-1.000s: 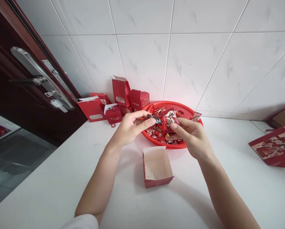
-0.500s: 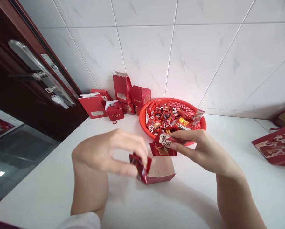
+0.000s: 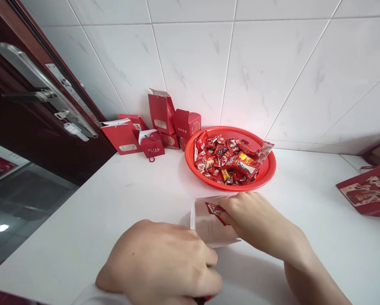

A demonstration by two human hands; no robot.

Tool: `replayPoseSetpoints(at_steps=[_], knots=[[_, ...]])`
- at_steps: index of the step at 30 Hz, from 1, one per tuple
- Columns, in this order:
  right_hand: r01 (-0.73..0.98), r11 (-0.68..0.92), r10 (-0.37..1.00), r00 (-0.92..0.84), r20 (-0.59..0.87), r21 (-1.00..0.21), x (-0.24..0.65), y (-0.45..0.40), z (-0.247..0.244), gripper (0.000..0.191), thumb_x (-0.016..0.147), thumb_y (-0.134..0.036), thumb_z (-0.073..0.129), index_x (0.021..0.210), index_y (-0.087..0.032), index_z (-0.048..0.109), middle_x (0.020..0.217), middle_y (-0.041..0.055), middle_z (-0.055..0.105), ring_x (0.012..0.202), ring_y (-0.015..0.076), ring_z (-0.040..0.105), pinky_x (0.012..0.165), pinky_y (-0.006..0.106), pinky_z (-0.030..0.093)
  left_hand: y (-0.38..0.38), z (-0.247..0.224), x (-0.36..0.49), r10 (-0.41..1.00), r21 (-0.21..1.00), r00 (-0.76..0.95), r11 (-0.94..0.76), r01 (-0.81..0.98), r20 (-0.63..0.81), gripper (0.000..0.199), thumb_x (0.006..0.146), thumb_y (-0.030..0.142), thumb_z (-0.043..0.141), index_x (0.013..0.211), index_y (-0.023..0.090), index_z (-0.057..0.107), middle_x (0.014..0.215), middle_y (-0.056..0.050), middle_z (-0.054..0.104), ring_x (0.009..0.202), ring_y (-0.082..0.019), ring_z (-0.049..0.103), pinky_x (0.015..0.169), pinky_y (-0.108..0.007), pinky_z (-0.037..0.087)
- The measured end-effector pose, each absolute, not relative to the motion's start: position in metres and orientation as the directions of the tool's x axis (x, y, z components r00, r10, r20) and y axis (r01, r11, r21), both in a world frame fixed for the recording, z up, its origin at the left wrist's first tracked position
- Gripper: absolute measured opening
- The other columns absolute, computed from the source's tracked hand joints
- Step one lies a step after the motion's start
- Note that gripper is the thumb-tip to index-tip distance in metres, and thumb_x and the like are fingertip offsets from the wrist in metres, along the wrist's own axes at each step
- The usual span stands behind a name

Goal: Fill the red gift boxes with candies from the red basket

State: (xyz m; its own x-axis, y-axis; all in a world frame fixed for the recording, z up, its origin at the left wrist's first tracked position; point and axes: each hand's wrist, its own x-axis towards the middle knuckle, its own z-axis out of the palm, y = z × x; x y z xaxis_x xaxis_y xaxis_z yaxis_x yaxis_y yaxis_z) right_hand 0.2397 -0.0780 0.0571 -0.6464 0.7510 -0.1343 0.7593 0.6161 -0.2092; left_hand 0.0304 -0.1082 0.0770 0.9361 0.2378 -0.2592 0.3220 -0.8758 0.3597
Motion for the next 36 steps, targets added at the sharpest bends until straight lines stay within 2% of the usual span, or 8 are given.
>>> replayPoseSetpoints(at_steps=[4, 7, 10, 15, 18, 25, 32, 36], knots=[[0.703, 0.677, 0.703, -0.705, -0.094, -0.217, 0.238, -0.084, 0.048, 0.025, 0.08, 0.0, 0.052, 0.089, -0.018, 0.065, 0.075, 0.0017, 0.062, 0.056, 0.0128, 0.038, 0.054, 0.03, 0.02, -0.115, 0.077, 0.03, 0.285, 0.377, 0.916, -0.846, 0.378, -0.281, 0.014, 0.078, 0.023, 0.078, 0.085, 0.028, 0.067, 0.082, 0.001, 0.069, 0.068, -0.019, 0.063, 0.053, -0.031, 0.041], [0.655, 0.712, 0.649, -0.752, -0.116, -0.253, 0.232, -0.086, 0.042, 0.019, 0.077, -0.002, 0.054, 0.076, -0.018, 0.063, 0.066, 0.0004, 0.058, 0.051, 0.0126, 0.033, 0.052, 0.031, 0.017, -0.113, 0.076, 0.031, 0.27, 0.38, 0.922, -0.851, 0.363, -0.276, 0.012, 0.08, 0.027, 0.078, 0.085, 0.028, 0.067, 0.082, 0.002, 0.069, 0.067, -0.018, 0.062, 0.054, -0.032, 0.042], [0.615, 0.735, 0.596, -0.787, -0.162, -0.286, 0.224, -0.084, 0.038, 0.019, 0.079, -0.005, 0.054, 0.066, -0.018, 0.06, 0.066, 0.003, 0.061, 0.052, 0.0135, 0.04, 0.051, 0.031, 0.02, -0.111, 0.077, 0.034, 0.249, 0.341, 0.929, -0.878, 0.336, -0.274, 0.014, 0.081, 0.029, 0.079, 0.082, 0.025, 0.066, 0.079, 0.002, 0.068, 0.064, -0.017, 0.062, 0.052, -0.034, 0.04], [0.641, 0.706, 0.561, -0.766, -0.315, -0.302, 0.212, -0.073, 0.037, 0.013, 0.084, -0.01, 0.056, 0.081, -0.014, 0.068, 0.076, 0.0069, 0.071, 0.058, 0.016, 0.058, 0.051, 0.03, 0.025, -0.111, 0.077, 0.034, 0.242, 0.347, 0.934, -0.88, 0.326, -0.264, 0.012, 0.082, 0.029, 0.078, 0.084, 0.025, 0.066, 0.081, 0.003, 0.068, 0.063, -0.016, 0.061, 0.05, -0.033, 0.039], [0.659, 0.698, 0.577, -0.75, -0.324, -0.28, 0.211, -0.069, 0.038, 0.011, 0.086, -0.014, 0.06, 0.088, -0.013, 0.071, 0.084, 0.0086, 0.074, 0.064, 0.0192, 0.066, 0.051, 0.031, 0.026, -0.113, 0.076, 0.032, 0.26, 0.392, 0.935, -0.855, 0.339, -0.242, 0.008, 0.083, 0.027, 0.074, 0.086, 0.027, 0.067, 0.082, 0.002, 0.067, 0.065, -0.017, 0.062, 0.054, -0.032, 0.043], [0.719, 0.663, 0.646, -0.691, -0.324, -0.21, 0.22, -0.065, 0.035, 0.015, 0.077, -0.008, 0.06, 0.077, -0.014, 0.073, 0.073, 0.0078, 0.073, 0.062, 0.0191, 0.066, 0.049, 0.03, 0.025, -0.113, 0.071, 0.031, 0.248, 0.401, 0.928, -0.848, 0.346, -0.277, 0.018, 0.075, 0.025, 0.078, 0.084, 0.027, 0.063, 0.078, 0.001, 0.066, 0.065, -0.019, 0.062, 0.051, -0.031, 0.042], [0.666, 0.718, 0.584, -0.735, -0.345, -0.204, 0.219, -0.065, 0.041, 0.022, 0.08, -0.006, 0.057, 0.074, -0.015, 0.076, 0.067, 0.0072, 0.073, 0.058, 0.0174, 0.064, 0.048, 0.029, 0.024, -0.114, 0.074, 0.033, 0.266, 0.391, 0.929, -0.85, 0.352, -0.257, 0.009, 0.082, 0.026, 0.072, 0.085, 0.027, 0.064, 0.079, 0.0, 0.065, 0.067, -0.02, 0.062, 0.054, -0.029, 0.044], [0.678, 0.711, 0.606, -0.726, -0.325, -0.188, 0.216, -0.065, 0.039, 0.022, 0.081, -0.006, 0.058, 0.076, -0.015, 0.077, 0.069, 0.0077, 0.073, 0.059, 0.0188, 0.065, 0.05, 0.029, 0.028, -0.115, 0.076, 0.03, 0.263, 0.388, 0.938, -0.859, 0.334, -0.227, 0.008, 0.083, 0.026, 0.071, 0.085, 0.026, 0.063, 0.078, -0.001, 0.065, 0.069, -0.021, 0.063, 0.056, -0.03, 0.046]])
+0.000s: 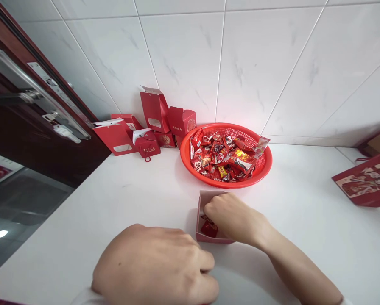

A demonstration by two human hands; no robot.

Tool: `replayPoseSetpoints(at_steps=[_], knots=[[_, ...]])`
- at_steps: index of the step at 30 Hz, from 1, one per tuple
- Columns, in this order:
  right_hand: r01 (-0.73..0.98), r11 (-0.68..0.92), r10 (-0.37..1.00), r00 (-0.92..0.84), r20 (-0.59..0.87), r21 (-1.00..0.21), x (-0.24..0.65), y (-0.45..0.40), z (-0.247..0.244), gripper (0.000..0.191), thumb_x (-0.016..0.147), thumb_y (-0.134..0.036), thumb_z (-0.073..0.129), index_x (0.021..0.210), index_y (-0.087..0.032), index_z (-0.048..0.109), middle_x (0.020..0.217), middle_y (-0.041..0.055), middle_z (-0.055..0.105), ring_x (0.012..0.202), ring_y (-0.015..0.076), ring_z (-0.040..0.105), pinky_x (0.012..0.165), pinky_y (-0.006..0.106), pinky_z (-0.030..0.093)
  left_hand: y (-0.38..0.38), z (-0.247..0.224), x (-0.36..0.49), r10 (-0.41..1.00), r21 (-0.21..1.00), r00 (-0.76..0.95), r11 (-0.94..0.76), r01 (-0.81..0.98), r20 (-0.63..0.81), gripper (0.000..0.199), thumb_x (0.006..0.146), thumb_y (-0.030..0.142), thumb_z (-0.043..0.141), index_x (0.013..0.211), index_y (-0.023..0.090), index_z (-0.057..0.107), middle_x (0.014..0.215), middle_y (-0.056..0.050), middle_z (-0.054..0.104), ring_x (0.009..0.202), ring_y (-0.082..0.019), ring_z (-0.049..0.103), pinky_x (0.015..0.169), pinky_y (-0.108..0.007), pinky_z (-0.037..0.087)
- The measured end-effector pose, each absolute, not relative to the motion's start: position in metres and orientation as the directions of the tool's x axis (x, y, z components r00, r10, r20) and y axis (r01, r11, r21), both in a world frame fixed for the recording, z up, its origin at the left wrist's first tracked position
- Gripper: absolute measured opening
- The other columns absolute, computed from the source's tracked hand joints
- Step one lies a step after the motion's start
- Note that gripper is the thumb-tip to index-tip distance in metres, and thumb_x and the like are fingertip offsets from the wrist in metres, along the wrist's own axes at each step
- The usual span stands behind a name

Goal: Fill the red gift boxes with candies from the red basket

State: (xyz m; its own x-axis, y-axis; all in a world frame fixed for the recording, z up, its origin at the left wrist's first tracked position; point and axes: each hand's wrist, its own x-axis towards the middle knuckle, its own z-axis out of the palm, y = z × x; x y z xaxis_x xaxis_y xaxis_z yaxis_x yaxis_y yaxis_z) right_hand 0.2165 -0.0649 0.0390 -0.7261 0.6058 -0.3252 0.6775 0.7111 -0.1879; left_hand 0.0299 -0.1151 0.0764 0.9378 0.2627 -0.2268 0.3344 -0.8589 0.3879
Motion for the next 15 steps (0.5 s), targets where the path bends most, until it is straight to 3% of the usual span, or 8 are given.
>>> replayPoseSetpoints(at_steps=[7, 10, 12, 15], knots=[[0.727, 0.668, 0.665, -0.678, -0.313, -0.156, 0.202, -0.061, 0.041, 0.017, 0.085, -0.007, 0.06, 0.088, -0.013, 0.076, 0.091, 0.0112, 0.075, 0.072, 0.0229, 0.072, 0.052, 0.028, 0.036, -0.116, 0.078, 0.027, 0.29, 0.377, 0.937, -0.859, 0.345, -0.196, 0.011, 0.082, 0.025, 0.072, 0.083, 0.026, 0.061, 0.077, 0.0, 0.065, 0.069, -0.02, 0.063, 0.062, -0.03, 0.05], [0.693, 0.708, 0.631, -0.706, -0.32, -0.134, 0.202, -0.061, 0.041, 0.017, 0.087, -0.009, 0.059, 0.086, -0.012, 0.076, 0.081, 0.0108, 0.074, 0.069, 0.0228, 0.071, 0.05, 0.028, 0.032, -0.116, 0.076, 0.029, 0.253, 0.382, 0.953, -0.874, 0.3, -0.169, 0.012, 0.08, 0.024, 0.073, 0.085, 0.026, 0.062, 0.078, 0.001, 0.066, 0.07, -0.02, 0.063, 0.085, -0.033, 0.054], [0.649, 0.745, 0.587, -0.748, -0.31, -0.154, 0.206, -0.06, 0.039, 0.019, 0.088, -0.013, 0.058, 0.079, -0.014, 0.075, 0.07, 0.0093, 0.071, 0.065, 0.0227, 0.07, 0.049, 0.029, 0.029, -0.114, 0.075, 0.031, 0.217, 0.389, 0.966, -0.885, 0.257, -0.143, 0.013, 0.08, 0.024, 0.074, 0.086, 0.025, 0.063, 0.077, 0.001, 0.066, 0.068, -0.019, 0.061, 0.101, -0.036, 0.05], [0.617, 0.76, 0.571, -0.784, -0.241, -0.205, 0.213, -0.059, 0.036, 0.022, 0.086, -0.017, 0.062, 0.067, -0.017, 0.071, 0.062, 0.0067, 0.067, 0.059, 0.0205, 0.066, 0.048, 0.029, 0.027, -0.11, 0.073, 0.032, 0.197, 0.415, 0.972, -0.88, 0.231, -0.125, 0.011, 0.08, 0.024, 0.072, 0.085, 0.025, 0.062, 0.076, 0.001, 0.066, 0.065, -0.019, 0.059, 0.102, -0.036, 0.049]])
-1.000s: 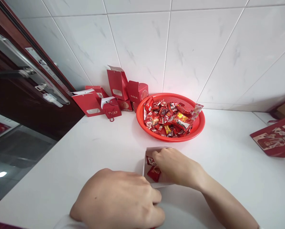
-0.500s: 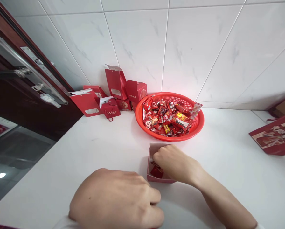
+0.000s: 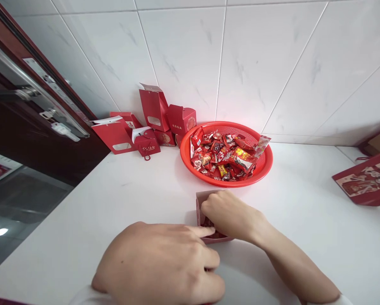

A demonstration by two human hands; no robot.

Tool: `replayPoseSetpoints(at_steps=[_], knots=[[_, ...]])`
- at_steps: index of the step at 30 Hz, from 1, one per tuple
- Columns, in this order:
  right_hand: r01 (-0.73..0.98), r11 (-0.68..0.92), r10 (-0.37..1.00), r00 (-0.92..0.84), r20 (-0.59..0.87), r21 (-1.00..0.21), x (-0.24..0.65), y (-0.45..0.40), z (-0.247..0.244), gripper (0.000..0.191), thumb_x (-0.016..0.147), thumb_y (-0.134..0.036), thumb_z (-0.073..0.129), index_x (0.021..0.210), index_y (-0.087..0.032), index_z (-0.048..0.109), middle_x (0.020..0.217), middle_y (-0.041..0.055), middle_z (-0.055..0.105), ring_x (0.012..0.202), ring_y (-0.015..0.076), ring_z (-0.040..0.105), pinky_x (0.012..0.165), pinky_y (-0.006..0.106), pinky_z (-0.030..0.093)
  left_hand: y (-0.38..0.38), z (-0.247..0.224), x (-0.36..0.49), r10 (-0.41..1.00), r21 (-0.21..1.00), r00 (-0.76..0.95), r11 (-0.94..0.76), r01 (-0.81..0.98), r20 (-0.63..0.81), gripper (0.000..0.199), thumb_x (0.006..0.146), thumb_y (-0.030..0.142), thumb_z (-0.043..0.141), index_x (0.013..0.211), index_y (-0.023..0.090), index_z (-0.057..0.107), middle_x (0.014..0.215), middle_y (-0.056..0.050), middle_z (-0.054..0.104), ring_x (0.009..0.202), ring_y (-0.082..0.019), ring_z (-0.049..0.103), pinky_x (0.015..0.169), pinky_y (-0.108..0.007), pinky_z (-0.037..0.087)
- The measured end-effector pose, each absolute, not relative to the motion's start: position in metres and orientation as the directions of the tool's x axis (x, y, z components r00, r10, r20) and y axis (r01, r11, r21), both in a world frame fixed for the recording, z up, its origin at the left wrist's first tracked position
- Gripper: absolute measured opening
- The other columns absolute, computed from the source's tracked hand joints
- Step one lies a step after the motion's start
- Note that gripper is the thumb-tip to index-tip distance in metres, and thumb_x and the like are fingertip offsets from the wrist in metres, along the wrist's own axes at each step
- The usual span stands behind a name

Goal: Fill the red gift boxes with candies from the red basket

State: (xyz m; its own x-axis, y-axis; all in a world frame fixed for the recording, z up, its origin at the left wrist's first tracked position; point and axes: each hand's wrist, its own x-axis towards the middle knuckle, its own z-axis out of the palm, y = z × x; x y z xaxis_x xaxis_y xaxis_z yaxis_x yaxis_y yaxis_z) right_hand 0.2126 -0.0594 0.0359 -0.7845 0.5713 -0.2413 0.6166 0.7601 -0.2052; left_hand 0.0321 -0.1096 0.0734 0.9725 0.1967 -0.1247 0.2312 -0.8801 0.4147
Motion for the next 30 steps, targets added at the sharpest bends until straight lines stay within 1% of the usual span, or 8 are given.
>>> replayPoseSetpoints(at_steps=[3, 6, 8, 13, 20, 24, 27, 30], knots=[[0.663, 0.73, 0.636, -0.748, -0.193, -0.163, 0.217, -0.06, 0.037, 0.019, 0.081, -0.008, 0.062, 0.065, -0.017, 0.07, 0.063, 0.0054, 0.067, 0.057, 0.0189, 0.064, 0.049, 0.028, 0.028, -0.107, 0.071, 0.033, 0.204, 0.442, 0.97, -0.864, 0.242, -0.132, 0.011, 0.079, 0.025, 0.072, 0.084, 0.026, 0.062, 0.076, -0.001, 0.067, 0.065, -0.02, 0.06, 0.087, -0.036, 0.053], [0.704, 0.704, 0.671, -0.701, -0.242, -0.087, 0.216, -0.061, 0.043, 0.02, 0.077, -0.001, 0.061, 0.08, -0.016, 0.073, 0.071, 0.007, 0.072, 0.064, 0.0214, 0.068, 0.05, 0.029, 0.028, -0.108, 0.068, 0.034, 0.205, 0.438, 0.966, -0.862, 0.256, -0.16, 0.012, 0.078, 0.026, 0.072, 0.083, 0.026, 0.061, 0.075, -0.001, 0.066, 0.064, -0.021, 0.06, 0.073, -0.034, 0.053], [0.693, 0.715, 0.652, -0.709, -0.269, -0.095, 0.213, -0.062, 0.046, 0.027, 0.075, 0.002, 0.06, 0.09, -0.015, 0.074, 0.076, 0.0079, 0.074, 0.067, 0.0226, 0.07, 0.051, 0.029, 0.029, -0.109, 0.066, 0.035, 0.199, 0.435, 0.964, -0.863, 0.257, -0.176, 0.013, 0.077, 0.026, 0.073, 0.083, 0.026, 0.061, 0.076, -0.001, 0.066, 0.063, -0.02, 0.06, 0.068, -0.034, 0.051], [0.642, 0.748, 0.582, -0.756, -0.299, -0.168, 0.206, -0.061, 0.043, 0.03, 0.082, 0.001, 0.057, 0.101, -0.013, 0.075, 0.079, 0.0098, 0.075, 0.071, 0.0227, 0.072, 0.055, 0.028, 0.036, -0.112, 0.063, 0.036, 0.218, 0.421, 0.956, -0.861, 0.283, -0.198, 0.016, 0.075, 0.024, 0.074, 0.082, 0.027, 0.061, 0.076, 0.001, 0.066, 0.064, -0.02, 0.061, 0.067, -0.033, 0.052], [0.736, 0.673, 0.658, -0.642, -0.394, -0.074, 0.203, -0.061, 0.043, 0.016, 0.087, -0.005, 0.062, 0.093, -0.013, 0.075, 0.083, 0.0122, 0.077, 0.083, 0.0264, 0.075, 0.062, 0.029, 0.046, -0.11, 0.064, 0.036, 0.201, 0.433, 0.963, -0.863, 0.261, -0.179, 0.014, 0.077, 0.026, 0.073, 0.082, 0.026, 0.06, 0.075, 0.0, 0.066, 0.062, -0.02, 0.061, 0.063, -0.033, 0.05], [0.766, 0.642, 0.69, -0.591, -0.418, -0.024, 0.199, -0.062, 0.045, 0.018, 0.086, -0.003, 0.059, 0.091, -0.011, 0.075, 0.088, 0.0141, 0.078, 0.086, 0.0275, 0.076, 0.067, 0.031, 0.05, -0.109, 0.065, 0.038, 0.196, 0.424, 0.965, -0.869, 0.253, -0.174, 0.012, 0.079, 0.025, 0.073, 0.082, 0.025, 0.061, 0.076, -0.001, 0.066, 0.063, -0.02, 0.06, 0.064, -0.033, 0.05], [0.759, 0.65, 0.684, -0.606, -0.407, -0.04, 0.2, -0.061, 0.044, 0.022, 0.088, -0.003, 0.056, 0.092, -0.011, 0.076, 0.09, 0.0154, 0.078, 0.088, 0.028, 0.076, 0.067, 0.032, 0.05, -0.109, 0.067, 0.04, 0.182, 0.403, 0.962, -0.88, 0.251, -0.203, 0.012, 0.081, 0.027, 0.073, 0.081, 0.024, 0.061, 0.076, 0.0, 0.066, 0.063, -0.019, 0.061, 0.064, -0.033, 0.05], [0.731, 0.678, 0.66, -0.65, -0.377, -0.075, 0.204, -0.06, 0.043, 0.021, 0.089, -0.005, 0.057, 0.09, -0.012, 0.076, 0.086, 0.0136, 0.078, 0.088, 0.0276, 0.077, 0.066, 0.03, 0.05, -0.109, 0.068, 0.04, 0.17, 0.372, 0.955, -0.893, 0.254, -0.242, 0.014, 0.081, 0.027, 0.075, 0.082, 0.023, 0.062, 0.077, 0.001, 0.067, 0.064, -0.019, 0.062, 0.063, -0.033, 0.049]])
